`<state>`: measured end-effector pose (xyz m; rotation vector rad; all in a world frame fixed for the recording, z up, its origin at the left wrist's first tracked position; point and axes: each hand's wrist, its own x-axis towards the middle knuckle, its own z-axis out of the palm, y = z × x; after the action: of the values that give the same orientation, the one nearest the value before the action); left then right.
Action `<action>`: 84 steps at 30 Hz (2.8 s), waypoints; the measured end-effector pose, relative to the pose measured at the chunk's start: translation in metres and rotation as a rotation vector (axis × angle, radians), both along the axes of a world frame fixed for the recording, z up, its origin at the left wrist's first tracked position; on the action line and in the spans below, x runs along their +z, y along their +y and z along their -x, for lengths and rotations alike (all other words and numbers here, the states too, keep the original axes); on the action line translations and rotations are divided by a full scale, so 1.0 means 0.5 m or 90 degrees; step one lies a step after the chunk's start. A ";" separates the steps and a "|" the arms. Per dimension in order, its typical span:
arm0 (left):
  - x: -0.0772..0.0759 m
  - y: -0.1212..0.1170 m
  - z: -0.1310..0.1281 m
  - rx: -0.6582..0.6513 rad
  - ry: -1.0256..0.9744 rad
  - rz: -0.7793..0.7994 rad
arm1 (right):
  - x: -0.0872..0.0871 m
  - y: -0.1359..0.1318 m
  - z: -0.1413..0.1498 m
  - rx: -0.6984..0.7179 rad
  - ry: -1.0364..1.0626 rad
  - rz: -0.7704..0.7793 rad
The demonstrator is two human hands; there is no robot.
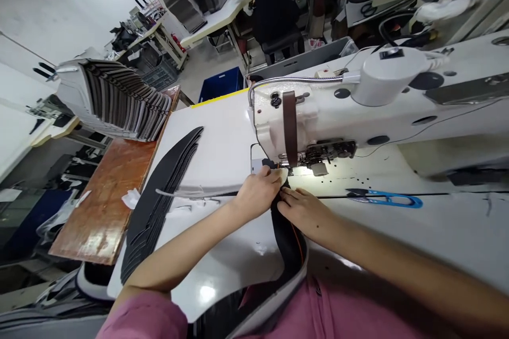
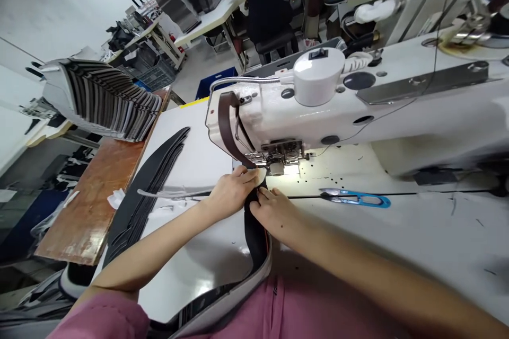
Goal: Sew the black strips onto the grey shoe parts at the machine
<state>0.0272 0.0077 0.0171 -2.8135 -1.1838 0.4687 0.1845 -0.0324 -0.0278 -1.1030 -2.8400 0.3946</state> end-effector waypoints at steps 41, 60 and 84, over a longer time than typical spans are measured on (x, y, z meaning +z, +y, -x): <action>0.040 0.042 -0.077 0.128 0.053 0.179 | -0.012 0.009 -0.027 -0.077 -0.011 -0.039; 0.018 0.017 -0.069 0.183 -0.008 0.140 | -0.064 -0.033 -0.007 -0.121 0.078 -0.360; 0.036 -0.039 -0.022 0.236 -0.097 0.439 | -0.062 -0.092 0.009 -0.056 0.094 -0.307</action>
<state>0.0384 -0.0121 0.0353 -3.2145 -1.9050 0.8378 0.1800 -0.0786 -0.0589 -1.0379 -2.5440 -0.2017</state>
